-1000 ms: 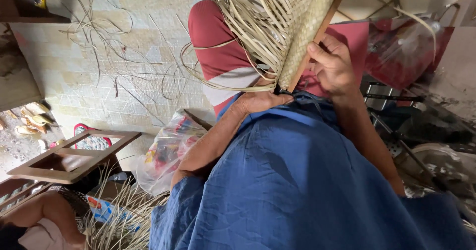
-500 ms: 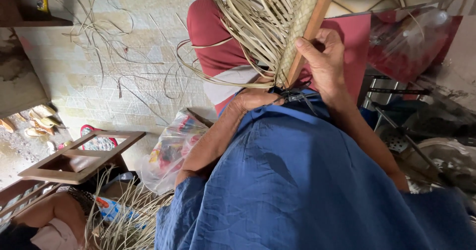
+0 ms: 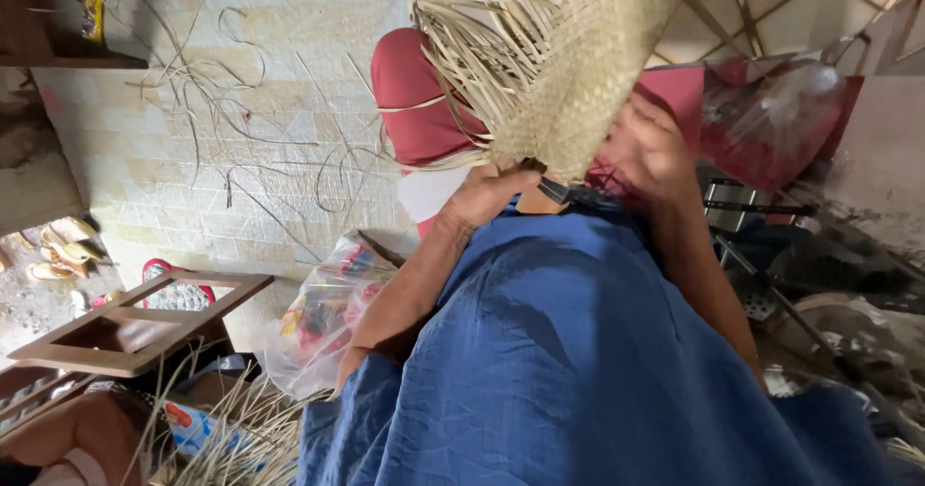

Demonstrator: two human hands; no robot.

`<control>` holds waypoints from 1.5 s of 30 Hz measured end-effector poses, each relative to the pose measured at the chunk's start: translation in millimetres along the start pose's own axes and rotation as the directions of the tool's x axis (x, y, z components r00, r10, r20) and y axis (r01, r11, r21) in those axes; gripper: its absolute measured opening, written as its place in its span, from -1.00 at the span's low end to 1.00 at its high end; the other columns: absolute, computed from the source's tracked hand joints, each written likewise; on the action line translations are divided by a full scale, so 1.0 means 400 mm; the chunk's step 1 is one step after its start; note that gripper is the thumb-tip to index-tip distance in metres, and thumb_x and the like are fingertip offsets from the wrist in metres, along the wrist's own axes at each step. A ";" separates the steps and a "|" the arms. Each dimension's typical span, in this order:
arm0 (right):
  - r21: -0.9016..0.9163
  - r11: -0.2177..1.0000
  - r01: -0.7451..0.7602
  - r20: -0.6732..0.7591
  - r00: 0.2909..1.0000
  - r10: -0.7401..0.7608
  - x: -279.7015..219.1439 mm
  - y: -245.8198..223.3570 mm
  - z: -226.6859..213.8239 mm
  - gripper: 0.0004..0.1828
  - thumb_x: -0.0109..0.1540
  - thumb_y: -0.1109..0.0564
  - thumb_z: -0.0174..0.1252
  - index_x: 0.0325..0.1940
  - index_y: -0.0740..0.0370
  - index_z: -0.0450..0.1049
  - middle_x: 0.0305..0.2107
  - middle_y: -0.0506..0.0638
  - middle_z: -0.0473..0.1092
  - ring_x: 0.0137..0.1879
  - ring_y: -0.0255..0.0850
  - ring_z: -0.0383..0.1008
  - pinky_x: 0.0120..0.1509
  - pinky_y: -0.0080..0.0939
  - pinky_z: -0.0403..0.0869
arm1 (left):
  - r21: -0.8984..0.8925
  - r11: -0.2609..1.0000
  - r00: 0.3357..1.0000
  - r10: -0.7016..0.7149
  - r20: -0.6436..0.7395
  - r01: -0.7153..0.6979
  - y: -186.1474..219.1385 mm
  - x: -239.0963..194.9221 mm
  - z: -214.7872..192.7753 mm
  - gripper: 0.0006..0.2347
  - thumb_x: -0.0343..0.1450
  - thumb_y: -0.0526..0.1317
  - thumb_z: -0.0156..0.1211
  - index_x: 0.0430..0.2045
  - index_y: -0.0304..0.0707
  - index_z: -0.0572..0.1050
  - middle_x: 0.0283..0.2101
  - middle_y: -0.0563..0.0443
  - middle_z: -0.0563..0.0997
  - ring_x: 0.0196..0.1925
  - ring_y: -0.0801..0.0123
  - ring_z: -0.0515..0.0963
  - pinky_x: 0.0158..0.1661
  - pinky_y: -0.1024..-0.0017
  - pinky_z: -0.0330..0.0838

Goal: The person weaves dried palm fronds into a basket by hand, repeatedly threading and pulling strands through the existing weave. The basket is held between the legs while the hands interlace new material to expand the structure.

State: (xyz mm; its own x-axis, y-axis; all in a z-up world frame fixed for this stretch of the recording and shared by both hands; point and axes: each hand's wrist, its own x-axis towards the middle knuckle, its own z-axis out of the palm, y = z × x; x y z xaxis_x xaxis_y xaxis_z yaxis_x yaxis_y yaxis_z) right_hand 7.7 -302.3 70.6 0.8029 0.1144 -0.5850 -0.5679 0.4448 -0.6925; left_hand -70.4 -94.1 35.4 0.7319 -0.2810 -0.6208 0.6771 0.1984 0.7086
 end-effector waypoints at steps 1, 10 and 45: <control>-0.046 0.999 0.002 -0.009 1.000 -0.003 0.033 0.040 -0.051 -0.82 0.38 0.19 0.21 -0.02 0.25 0.35 -0.27 -0.06 0.37 -0.15 -0.34 0.52 0.01 -0.23 0.64 | 0.069 0.995 0.991 -0.067 -0.114 0.075 -0.015 0.006 -0.015 -0.65 0.41 0.08 0.35 -0.36 -0.29 0.67 -0.25 -0.06 0.69 -0.14 0.28 0.64 0.05 0.28 0.55; 0.002 0.997 0.072 0.035 0.997 -0.072 0.075 0.050 -0.073 -0.63 0.26 0.28 0.34 0.12 0.29 0.44 -0.19 0.13 0.52 -0.11 -0.04 0.66 -0.07 0.07 0.69 | 0.237 0.891 0.918 0.396 0.011 -0.387 -0.170 0.053 -0.069 -0.79 0.47 -0.11 0.33 -0.39 -0.28 0.64 -0.45 -0.03 0.67 -0.38 0.31 0.63 -0.29 0.21 0.53; -0.668 0.708 0.229 0.450 0.882 0.140 0.064 -0.037 0.258 -0.84 0.42 0.20 0.23 -0.25 0.25 0.50 -0.41 0.01 0.38 -0.38 -0.31 0.38 -0.41 -0.43 0.44 | 0.901 0.322 0.732 0.681 -0.008 -0.290 0.070 0.006 -0.130 -0.96 0.47 -0.22 0.20 -0.30 -0.04 0.57 -0.32 -0.03 0.54 -0.19 -0.05 0.62 -0.20 0.08 0.59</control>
State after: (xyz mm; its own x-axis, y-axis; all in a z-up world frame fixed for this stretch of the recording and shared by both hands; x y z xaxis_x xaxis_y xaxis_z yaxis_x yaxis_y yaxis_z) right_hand 55.3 -214.6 109.6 0.7099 0.5633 -0.4227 -0.3394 -0.2523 -0.9062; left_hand -45.5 -40.3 36.4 0.9977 -0.0627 0.0258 -0.0624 -0.7010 0.7104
